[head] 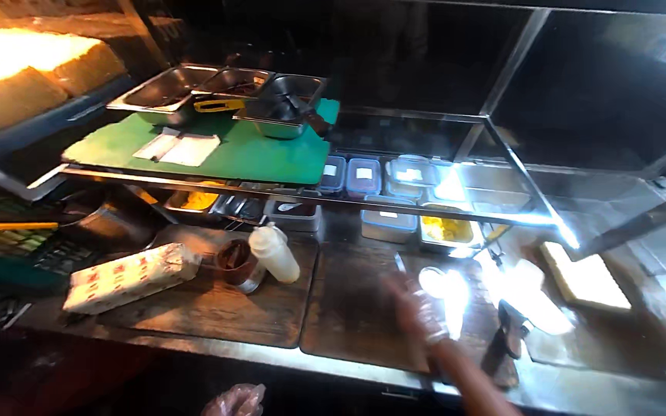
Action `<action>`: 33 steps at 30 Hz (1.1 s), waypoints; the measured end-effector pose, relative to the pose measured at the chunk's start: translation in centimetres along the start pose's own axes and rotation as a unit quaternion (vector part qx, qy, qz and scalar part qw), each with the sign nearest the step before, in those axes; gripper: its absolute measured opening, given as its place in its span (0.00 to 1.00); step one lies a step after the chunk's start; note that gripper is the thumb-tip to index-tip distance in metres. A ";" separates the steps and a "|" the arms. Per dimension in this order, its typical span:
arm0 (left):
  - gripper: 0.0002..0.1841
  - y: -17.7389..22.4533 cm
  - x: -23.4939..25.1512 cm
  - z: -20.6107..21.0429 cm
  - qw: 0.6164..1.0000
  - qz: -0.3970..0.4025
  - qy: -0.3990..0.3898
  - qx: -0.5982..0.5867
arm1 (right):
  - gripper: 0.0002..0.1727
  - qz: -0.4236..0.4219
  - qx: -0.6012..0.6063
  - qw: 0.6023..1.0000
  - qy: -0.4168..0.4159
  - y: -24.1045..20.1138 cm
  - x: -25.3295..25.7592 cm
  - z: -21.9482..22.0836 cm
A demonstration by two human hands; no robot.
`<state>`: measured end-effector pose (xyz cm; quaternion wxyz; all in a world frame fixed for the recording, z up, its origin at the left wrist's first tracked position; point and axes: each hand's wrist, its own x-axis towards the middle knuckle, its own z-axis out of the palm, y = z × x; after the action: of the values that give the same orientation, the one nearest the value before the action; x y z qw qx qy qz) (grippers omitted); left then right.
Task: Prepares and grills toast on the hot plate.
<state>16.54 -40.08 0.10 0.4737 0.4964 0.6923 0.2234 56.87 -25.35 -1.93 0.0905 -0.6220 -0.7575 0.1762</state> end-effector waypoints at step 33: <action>0.40 11.2 11.0 -26.8 0.950 0.302 0.032 -0.074 | 0.37 -0.447 0.125 0.880 0.102 -39.2 16.4 -6.6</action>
<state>-2.25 -21.32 16.15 0.3970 0.6387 0.5060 0.4224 20.05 -14.78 17.73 0.3128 -0.2153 -0.9135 0.1458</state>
